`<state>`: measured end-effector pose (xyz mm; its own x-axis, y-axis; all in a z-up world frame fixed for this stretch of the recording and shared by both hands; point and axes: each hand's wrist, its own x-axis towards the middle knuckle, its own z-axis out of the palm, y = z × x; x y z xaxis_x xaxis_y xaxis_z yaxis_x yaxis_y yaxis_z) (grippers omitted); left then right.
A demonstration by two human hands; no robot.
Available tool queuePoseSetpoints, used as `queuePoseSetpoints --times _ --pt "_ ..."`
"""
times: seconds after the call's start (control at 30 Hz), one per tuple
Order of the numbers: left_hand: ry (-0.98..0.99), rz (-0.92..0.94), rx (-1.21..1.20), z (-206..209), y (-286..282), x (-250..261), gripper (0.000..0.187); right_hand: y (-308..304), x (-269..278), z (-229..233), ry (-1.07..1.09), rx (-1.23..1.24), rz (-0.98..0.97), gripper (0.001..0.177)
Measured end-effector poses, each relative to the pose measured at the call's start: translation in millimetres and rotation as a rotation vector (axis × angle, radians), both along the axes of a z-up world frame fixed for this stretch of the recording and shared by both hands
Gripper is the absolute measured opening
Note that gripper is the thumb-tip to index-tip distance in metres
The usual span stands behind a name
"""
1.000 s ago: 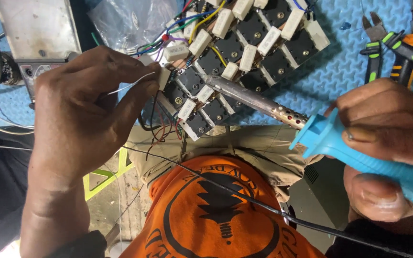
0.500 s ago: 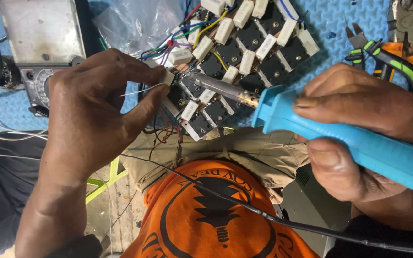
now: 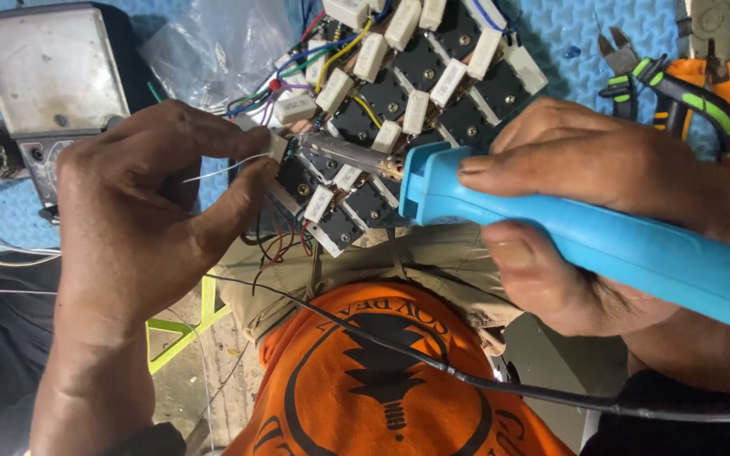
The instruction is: Soldering wires onto a circuit board with multiple electronic components at a workbench.
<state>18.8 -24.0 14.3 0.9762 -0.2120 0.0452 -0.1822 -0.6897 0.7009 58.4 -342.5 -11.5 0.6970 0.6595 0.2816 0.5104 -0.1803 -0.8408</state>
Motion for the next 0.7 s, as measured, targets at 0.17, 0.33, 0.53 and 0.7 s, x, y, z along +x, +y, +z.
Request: queuePoseSetpoints --times 0.17,0.33,0.53,0.7 --pt "-0.078 -0.109 -0.02 2 4 3 0.011 10 5 3 -0.034 -0.05 0.063 0.04" --pt "-0.085 -0.102 -0.016 2 7 1 0.01 34 -7 10 -0.111 0.126 -0.08 0.027" --pt "-0.107 -0.086 -0.012 0 11 0 0.01 31 -8 17 -0.114 0.031 -0.083 0.032" --pt "-0.117 -0.081 -0.013 -1 14 -2 0.008 50 -13 26 -0.16 0.061 -0.135 0.029"
